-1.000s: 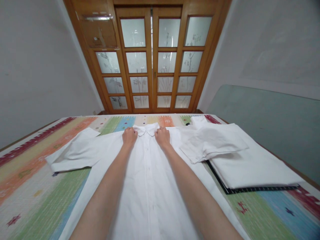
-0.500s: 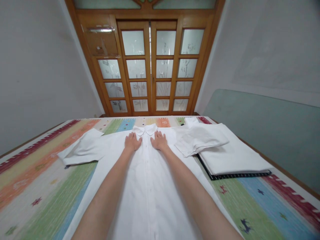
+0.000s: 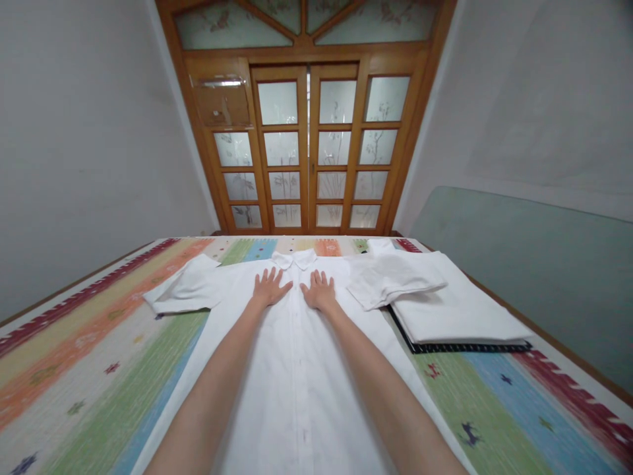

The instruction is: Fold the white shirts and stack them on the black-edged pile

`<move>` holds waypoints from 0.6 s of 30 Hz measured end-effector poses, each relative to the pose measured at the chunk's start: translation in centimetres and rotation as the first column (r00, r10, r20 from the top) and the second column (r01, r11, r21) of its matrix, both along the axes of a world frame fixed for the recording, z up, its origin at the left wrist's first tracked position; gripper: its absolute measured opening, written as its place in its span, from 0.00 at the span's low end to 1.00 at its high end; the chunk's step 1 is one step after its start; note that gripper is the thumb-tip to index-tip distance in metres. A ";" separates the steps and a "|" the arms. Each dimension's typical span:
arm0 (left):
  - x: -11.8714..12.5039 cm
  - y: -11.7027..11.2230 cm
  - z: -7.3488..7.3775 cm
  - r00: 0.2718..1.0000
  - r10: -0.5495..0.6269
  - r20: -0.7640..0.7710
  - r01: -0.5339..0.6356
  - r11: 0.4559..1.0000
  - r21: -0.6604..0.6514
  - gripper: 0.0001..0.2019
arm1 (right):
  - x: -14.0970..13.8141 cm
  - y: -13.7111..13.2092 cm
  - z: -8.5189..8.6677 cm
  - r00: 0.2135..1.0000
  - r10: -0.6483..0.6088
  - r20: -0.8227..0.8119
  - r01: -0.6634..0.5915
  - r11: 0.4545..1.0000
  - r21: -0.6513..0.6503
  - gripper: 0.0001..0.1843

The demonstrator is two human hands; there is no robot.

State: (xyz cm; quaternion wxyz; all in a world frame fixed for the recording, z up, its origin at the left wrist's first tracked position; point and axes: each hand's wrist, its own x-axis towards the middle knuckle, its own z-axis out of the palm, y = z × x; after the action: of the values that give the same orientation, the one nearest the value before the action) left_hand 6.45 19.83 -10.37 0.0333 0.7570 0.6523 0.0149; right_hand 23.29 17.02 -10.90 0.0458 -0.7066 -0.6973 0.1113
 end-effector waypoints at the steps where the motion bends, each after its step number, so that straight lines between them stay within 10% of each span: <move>1: -0.1 -0.2 0.0 1.000 -0.014 -0.006 0.014 1.000 0.007 0.39 | -0.1 -0.2 -0.1 1.000 0.000 -0.007 0.001 1.000 0.024 0.38; 18: -0.2 -2.5 -0.2 0.966 -0.245 0.087 0.240 0.969 0.065 0.24 | 0.6 -1.5 0.7 0.946 0.318 -0.068 -0.273 0.890 0.366 0.16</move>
State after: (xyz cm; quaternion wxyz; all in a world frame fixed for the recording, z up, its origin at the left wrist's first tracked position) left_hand 6.20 17.33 -10.52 0.0452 0.8301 0.5520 0.0640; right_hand 23.89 15.52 -10.18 0.1978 -0.5640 -0.8010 0.0346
